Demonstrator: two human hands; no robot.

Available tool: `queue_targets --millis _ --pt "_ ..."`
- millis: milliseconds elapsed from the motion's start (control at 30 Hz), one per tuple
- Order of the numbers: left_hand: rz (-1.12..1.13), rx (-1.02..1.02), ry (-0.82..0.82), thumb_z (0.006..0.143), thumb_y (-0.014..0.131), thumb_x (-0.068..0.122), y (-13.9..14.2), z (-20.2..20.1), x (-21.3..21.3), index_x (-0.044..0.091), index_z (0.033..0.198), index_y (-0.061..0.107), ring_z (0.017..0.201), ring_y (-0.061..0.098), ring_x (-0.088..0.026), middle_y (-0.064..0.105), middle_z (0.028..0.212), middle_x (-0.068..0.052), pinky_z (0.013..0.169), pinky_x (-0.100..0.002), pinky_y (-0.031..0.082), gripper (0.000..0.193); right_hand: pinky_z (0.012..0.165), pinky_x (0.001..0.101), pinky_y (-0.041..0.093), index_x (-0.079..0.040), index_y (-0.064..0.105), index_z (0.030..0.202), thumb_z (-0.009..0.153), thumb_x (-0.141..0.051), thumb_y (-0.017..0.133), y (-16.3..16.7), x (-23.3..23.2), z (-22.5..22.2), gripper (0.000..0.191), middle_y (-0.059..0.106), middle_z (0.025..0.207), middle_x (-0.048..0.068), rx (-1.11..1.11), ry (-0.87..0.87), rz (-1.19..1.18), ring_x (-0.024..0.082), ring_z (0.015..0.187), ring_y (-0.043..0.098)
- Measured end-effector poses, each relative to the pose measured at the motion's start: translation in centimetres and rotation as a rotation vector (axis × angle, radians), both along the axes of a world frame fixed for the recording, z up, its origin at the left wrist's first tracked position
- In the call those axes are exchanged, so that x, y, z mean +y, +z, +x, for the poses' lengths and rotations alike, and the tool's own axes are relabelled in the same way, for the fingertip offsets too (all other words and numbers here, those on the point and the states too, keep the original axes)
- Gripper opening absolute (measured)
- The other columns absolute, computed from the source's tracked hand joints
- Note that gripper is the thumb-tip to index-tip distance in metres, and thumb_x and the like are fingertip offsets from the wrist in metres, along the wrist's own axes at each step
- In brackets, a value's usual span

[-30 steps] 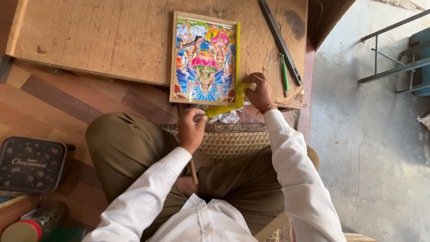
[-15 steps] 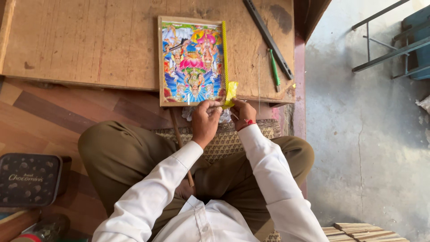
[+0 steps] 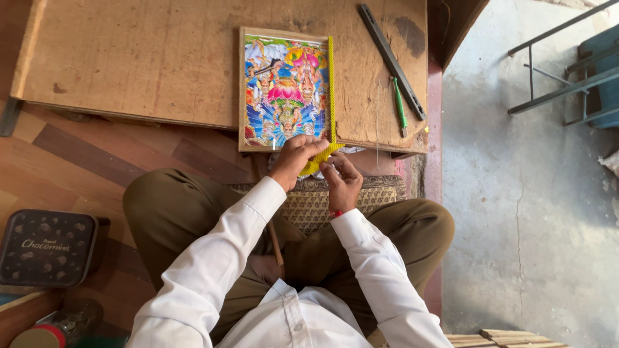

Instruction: The person sits on the floor and applies a yellow decorative border to a framed picture of a deity. They measure the frame edges, unroll and cut the border material, and press it along the sides. The person uses a utility knife to trim excess material and a ruler to ensure straight cuts.

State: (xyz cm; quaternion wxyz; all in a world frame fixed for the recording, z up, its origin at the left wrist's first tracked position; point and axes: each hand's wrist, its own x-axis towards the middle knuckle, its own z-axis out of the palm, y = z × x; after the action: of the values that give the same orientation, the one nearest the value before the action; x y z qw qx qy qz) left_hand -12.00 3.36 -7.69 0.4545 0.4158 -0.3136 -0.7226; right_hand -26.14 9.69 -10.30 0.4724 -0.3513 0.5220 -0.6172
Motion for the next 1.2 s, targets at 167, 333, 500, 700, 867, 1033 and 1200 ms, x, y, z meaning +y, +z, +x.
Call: queue_targets --millis 167,333,500,700,867,1033,1200 --pt "0.015 0.108 -0.023 0.089 0.077 0.017 0.1 1.4 1.1 -0.004 0.105 0.073 0.086 0.070 -0.014 0.075 0.097 -0.010 0.078 -0.028 0.056 0.027 0.105 0.0301 0.050 0.002 0.073 0.101 0.086 0.009 0.074 0.2 1.2 0.7 0.016 0.063 0.143 0.020 0.237 0.112 -0.211 0.023 0.130 0.058" --pt "-0.087 0.134 0.052 0.085 0.078 0.004 0.6 2.2 2.2 -0.004 0.108 0.070 0.088 0.071 -0.015 0.074 0.100 -0.011 0.081 -0.028 0.058 0.026 0.100 0.0343 0.053 0.001 0.073 0.098 0.083 0.008 0.074 1.2 2.5 1.4 0.017 0.059 0.141 0.015 0.296 0.144 -0.237 0.022 0.131 0.056" --pt "-0.301 0.143 0.095 0.087 0.077 0.002 2.7 3.0 4.1 -0.004 0.114 0.068 0.091 0.071 -0.014 0.075 0.103 -0.010 0.082 -0.029 0.059 0.029 0.094 0.0324 0.053 0.003 0.072 0.110 0.089 -0.001 0.071 3.6 3.4 2.0 0.021 0.067 0.129 0.013 0.136 0.127 -0.161 0.020 0.115 0.063" --pt "-0.497 -0.010 0.107 0.089 0.077 0.005 5.8 2.7 6.2 0.002 0.135 0.059 0.098 0.071 -0.013 0.075 0.107 -0.010 0.088 -0.029 0.059 0.050 0.096 0.0289 0.050 0.003 0.068 0.125 0.091 -0.011 0.062 8.5 3.5 0.6 0.037 0.072 0.117 0.010 0.031 0.136 -0.186 0.017 0.108 0.065" --pt "-0.604 -0.189 0.086 0.091 0.077 0.006 7.7 2.3 7.1 0.006 0.144 0.055 0.106 0.071 -0.013 0.076 0.113 -0.009 0.094 -0.030 0.058 0.058 0.101 0.0325 0.050 0.008 0.072 0.116 0.097 -0.017 0.064 13.3 1.6 -2.9 0.033 0.075 0.113 0.011 -0.041 0.477 -0.097 0.019 0.108 0.068" --pt "-0.697 -0.261 0.095 0.091 0.076 0.004 8.2 2.0 7.4 0.007 0.147 0.055 0.102 0.073 -0.015 0.079 0.106 -0.008 0.097 -0.032 0.056 0.060 0.088 0.0330 0.055 0.006 0.074 0.105 0.090 -0.004 0.070 14.9 0.2 -4.1 0.018 0.076 0.099 0.010 0.037 0.474 0.096 0.019 0.091 0.070" --pt "-0.661 -0.264 0.097 0.089 0.077 0.003 7.8 1.9 7.7 0.009 0.145 0.054 0.102 0.074 -0.016 0.078 0.109 -0.008 0.094 -0.032 0.058 0.060 0.085 0.0311 0.056 0.005 0.075 0.098 0.091 -0.001 0.070 16.0 0.7 -4.1 0.011 0.077 0.097 0.010 0.161 0.472 0.063 0.016 0.088 0.071"
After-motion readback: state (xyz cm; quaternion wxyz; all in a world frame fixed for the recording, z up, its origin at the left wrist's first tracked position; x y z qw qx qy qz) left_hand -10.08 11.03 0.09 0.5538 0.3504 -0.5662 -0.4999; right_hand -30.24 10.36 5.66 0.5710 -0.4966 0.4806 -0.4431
